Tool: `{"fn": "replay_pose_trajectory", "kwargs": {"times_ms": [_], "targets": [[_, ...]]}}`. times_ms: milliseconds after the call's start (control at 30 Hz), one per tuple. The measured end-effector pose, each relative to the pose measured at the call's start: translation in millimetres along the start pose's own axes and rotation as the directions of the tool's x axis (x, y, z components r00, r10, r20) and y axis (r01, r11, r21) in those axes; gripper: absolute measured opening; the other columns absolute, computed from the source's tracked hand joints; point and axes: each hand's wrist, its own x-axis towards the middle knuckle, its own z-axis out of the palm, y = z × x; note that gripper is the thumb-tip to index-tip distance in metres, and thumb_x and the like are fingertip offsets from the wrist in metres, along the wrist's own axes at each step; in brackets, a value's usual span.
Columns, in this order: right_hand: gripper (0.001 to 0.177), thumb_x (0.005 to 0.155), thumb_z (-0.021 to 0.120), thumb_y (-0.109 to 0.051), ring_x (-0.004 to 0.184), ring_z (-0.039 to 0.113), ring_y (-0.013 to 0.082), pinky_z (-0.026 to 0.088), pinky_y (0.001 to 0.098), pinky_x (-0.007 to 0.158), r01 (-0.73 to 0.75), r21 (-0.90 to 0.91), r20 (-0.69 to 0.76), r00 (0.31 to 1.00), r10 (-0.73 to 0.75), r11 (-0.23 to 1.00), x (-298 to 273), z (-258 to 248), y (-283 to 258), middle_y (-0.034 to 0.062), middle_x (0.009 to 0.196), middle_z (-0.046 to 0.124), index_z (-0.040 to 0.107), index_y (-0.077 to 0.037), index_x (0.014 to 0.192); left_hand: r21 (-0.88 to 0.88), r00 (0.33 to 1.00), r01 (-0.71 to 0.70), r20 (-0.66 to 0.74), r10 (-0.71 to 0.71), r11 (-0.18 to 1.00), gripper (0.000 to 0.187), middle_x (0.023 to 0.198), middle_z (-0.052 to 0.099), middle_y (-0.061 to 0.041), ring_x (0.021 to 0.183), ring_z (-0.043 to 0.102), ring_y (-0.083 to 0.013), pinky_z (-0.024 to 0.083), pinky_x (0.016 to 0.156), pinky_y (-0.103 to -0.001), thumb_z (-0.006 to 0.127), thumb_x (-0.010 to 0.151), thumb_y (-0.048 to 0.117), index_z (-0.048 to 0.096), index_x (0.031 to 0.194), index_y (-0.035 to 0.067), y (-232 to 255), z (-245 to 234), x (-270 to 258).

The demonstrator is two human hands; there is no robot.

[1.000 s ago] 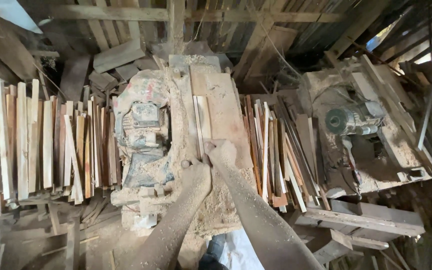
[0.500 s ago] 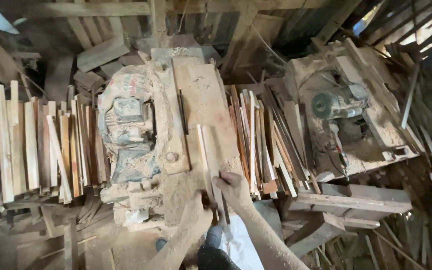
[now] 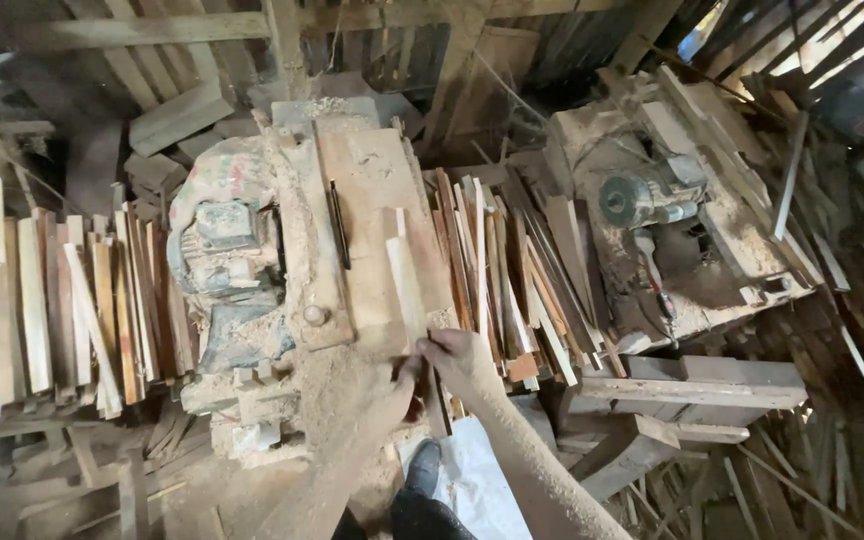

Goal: Feeding thin wooden strips through a woodworking planer machine to smooth or size them.

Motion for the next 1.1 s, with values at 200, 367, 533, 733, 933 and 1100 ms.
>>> {"fn": "replay_pose_trajectory", "kwargs": {"times_ms": [200, 367, 533, 733, 933, 1100], "targets": [[0.025, 0.094, 0.062, -0.031, 0.045, 0.039, 0.0072, 0.03, 0.0257, 0.042, -0.102, -0.402, 0.017, 0.993, 0.119, 0.91, -0.8, 56.4, -14.4, -0.007, 0.05, 0.048, 0.079, -0.016, 0.085, -0.576, 0.493, 0.815, 0.745, -0.449, -0.062, 0.03, 0.113, 0.076, -0.012, 0.095, 0.073, -0.0228, 0.063, 0.073, -0.034, 0.055, 0.102, 0.019, 0.061, 0.13, 0.009, 9.1, -89.0, -42.3], [0.021, 0.103, 0.064, -0.026, 0.035, 0.039, 0.0042, 0.03, 0.019, 0.03, -0.314, -0.287, 0.033, 0.941, 0.337, 0.905, 23.0, 89.2, -49.5, -0.005, 0.056, 0.059, 0.078, -0.026, 0.118, -0.572, 0.574, 0.796, 0.61, -0.547, 0.198, 0.032, 0.11, 0.077, -0.015, 0.104, 0.076, -0.0331, 0.057, 0.096, -0.045, 0.053, 0.101, 0.033, 0.051, 0.128, 0.017, -4.7, -26.6, -68.1], [0.023, 0.103, 0.062, -0.022, 0.03, 0.04, 0.0032, 0.033, 0.0151, 0.027, -0.208, -0.372, -0.03, 0.977, 0.212, 0.905, 40.4, 107.2, -17.9, -0.0003, 0.059, 0.068, 0.079, -0.027, 0.117, -0.639, 0.729, 0.662, 0.428, -0.535, 0.391, 0.081, 0.12, 0.052, -0.022, 0.085, 0.072, -0.0368, 0.063, 0.075, -0.048, 0.079, 0.08, 0.01, 0.029, 0.144, 0.008, 12.0, 17.0, -92.5], [0.016, 0.1, 0.066, -0.025, 0.039, 0.051, 0.007, 0.037, 0.0186, 0.03, -0.31, -0.373, -0.162, 0.95, 0.267, 0.874, 82.3, 127.1, 43.5, -0.0004, 0.063, 0.068, 0.076, -0.014, 0.107, -0.449, 0.74, 0.659, 0.528, -0.416, 0.604, 0.106, 0.136, 0.032, -0.022, 0.097, 0.065, -0.0366, 0.059, 0.082, -0.046, 0.081, 0.075, -0.011, 0.013, 0.154, 0.007, 19.8, -21.3, -73.9], [0.016, 0.098, 0.07, -0.021, 0.041, 0.058, 0.0071, 0.042, 0.0179, 0.031, -0.271, -0.414, -0.173, 0.961, 0.217, 0.869, 93.1, 119.3, 6.3, 0.0, 0.073, 0.077, 0.08, -0.018, 0.11, -0.28, 0.736, 0.582, 0.581, -0.348, 0.763, 0.124, 0.151, 0.013, -0.037, 0.096, 0.072, -0.034, 0.061, 0.085, -0.039, 0.096, 0.076, 0.011, 0.004, 0.159, -0.001, 3.5, 1.5, -54.4], [0.025, 0.1, 0.07, -0.029, 0.038, 0.057, 0.0056, 0.039, 0.0174, 0.028, -0.343, -0.427, -0.203, 0.938, 0.281, 0.837, 89.7, 111.8, 11.1, 0.0001, 0.06, 0.068, 0.078, -0.006, 0.096, -0.288, 0.821, 0.524, 0.424, -0.384, 0.802, 0.114, 0.119, 0.04, -0.023, 0.066, 0.06, -0.0203, 0.056, 0.052, -0.034, 0.096, 0.065, 0.001, 0.02, 0.15, -0.004, -8.9, 17.6, -43.1]]}}
